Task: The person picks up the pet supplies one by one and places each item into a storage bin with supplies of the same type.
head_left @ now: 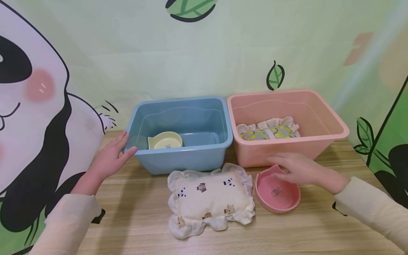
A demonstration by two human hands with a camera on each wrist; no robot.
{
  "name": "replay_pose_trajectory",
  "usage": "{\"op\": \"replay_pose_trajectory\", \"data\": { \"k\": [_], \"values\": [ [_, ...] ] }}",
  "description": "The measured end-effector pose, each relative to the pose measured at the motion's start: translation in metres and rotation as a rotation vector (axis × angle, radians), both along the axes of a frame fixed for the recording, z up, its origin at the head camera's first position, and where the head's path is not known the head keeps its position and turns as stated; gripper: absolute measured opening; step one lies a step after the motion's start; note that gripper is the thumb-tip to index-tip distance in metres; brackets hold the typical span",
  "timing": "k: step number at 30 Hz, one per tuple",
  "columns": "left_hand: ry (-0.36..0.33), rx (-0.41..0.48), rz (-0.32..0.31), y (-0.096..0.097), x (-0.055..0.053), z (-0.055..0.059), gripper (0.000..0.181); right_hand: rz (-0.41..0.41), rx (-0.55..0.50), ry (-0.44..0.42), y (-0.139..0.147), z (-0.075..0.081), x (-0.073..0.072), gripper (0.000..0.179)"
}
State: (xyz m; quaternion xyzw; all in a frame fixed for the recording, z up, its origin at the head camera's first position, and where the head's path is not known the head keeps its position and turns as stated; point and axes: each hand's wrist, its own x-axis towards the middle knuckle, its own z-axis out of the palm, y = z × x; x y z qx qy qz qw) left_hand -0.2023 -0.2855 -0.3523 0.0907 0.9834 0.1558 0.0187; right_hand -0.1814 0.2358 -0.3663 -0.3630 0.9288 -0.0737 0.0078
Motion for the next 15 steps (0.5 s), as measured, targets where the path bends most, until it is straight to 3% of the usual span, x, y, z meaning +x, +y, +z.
{"op": "replay_pose_trajectory", "data": {
  "k": [15],
  "values": [
    [0.007,-0.007,-0.004,-0.001,-0.001,-0.001,0.077,-0.022,-0.060,-0.026,0.009,-0.020,-0.002,0.042]
  ]
}}
